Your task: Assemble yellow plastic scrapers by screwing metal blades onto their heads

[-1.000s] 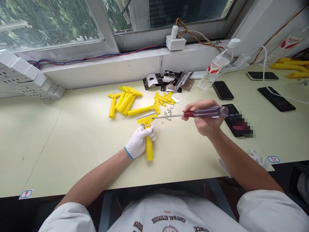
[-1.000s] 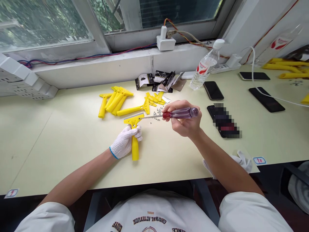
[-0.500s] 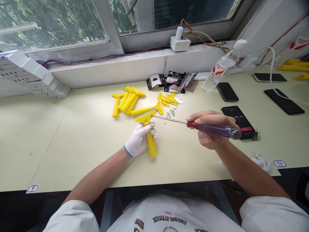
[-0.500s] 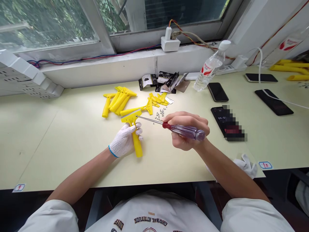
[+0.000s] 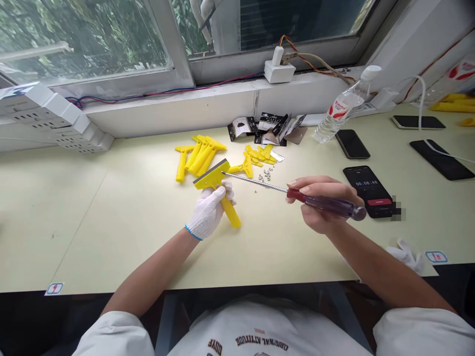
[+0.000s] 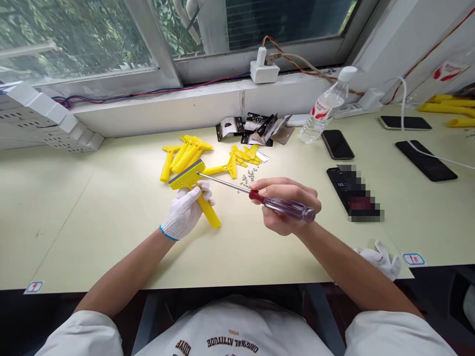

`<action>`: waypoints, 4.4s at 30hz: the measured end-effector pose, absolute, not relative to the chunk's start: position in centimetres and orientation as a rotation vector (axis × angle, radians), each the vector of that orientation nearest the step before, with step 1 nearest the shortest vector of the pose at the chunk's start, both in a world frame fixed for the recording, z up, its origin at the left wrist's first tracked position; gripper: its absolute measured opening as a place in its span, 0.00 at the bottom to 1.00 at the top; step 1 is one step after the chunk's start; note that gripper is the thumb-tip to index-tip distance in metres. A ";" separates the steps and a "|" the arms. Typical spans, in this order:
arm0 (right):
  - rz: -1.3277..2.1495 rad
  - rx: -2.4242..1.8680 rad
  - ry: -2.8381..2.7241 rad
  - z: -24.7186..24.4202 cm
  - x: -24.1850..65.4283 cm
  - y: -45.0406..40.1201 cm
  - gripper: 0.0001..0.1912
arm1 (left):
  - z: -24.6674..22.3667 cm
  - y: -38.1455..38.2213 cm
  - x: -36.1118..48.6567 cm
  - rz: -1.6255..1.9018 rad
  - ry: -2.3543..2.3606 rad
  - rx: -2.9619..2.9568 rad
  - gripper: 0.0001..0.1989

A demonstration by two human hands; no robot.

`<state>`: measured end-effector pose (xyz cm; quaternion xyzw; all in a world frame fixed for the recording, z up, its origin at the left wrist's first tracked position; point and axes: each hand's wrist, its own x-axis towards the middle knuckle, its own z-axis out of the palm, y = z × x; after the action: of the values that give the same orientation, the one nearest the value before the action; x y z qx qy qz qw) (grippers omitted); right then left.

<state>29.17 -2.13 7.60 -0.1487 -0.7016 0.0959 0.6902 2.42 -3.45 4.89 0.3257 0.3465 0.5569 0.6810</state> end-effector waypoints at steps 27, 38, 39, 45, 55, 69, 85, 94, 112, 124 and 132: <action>0.677 -0.281 -1.722 9.2 31.0 -1.7 0.20 | 5.5 -1.6 -0.6 0.791 1.264 1.167 0.08; 0.422 -0.444 -1.895 12.2 30.2 -0.9 0.10 | 3.7 -2.5 1.2 0.667 1.065 0.785 0.17; 0.363 -0.491 -1.901 12.6 29.9 -0.7 0.09 | 3.7 -2.5 1.2 0.666 1.064 0.779 0.17; -0.030 -0.731 -1.875 13.9 29.4 -0.5 0.12 | 3.7 -2.4 1.1 0.661 1.061 0.790 0.16; 0.228 -0.499 -2.365 18.3 30.2 -0.9 0.07 | 3.5 -2.5 1.0 0.682 1.036 0.789 0.18; 0.194 -0.745 -2.526 19.2 30.6 -2.2 0.03 | 3.8 -2.3 1.3 0.699 1.061 0.759 0.17; 0.086 -0.747 -2.547 19.2 30.8 -2.2 0.05 | 3.5 -2.2 1.0 0.688 1.078 0.792 0.18; 0.113 -0.877 -2.504 18.7 30.9 -2.3 0.09 | 3.9 -2.2 1.3 0.711 1.062 0.770 0.20; 0.166 -0.772 -2.551 18.8 31.4 -1.1 0.04 | 4.4 -2.4 1.3 0.701 1.080 0.766 0.17; 0.113 -0.849 -2.660 19.0 30.0 -2.8 0.07 | 4.0 -2.3 1.3 0.702 1.081 0.777 0.17; -0.193 -1.014 -2.583 18.2 28.8 -2.8 0.11 | 3.5 -2.2 1.1 0.733 1.080 0.768 0.19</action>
<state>28.77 -2.85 18.19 -0.3586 -0.9136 -0.0684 0.1792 1.07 -2.15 3.51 0.3482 0.4897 0.3326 0.7269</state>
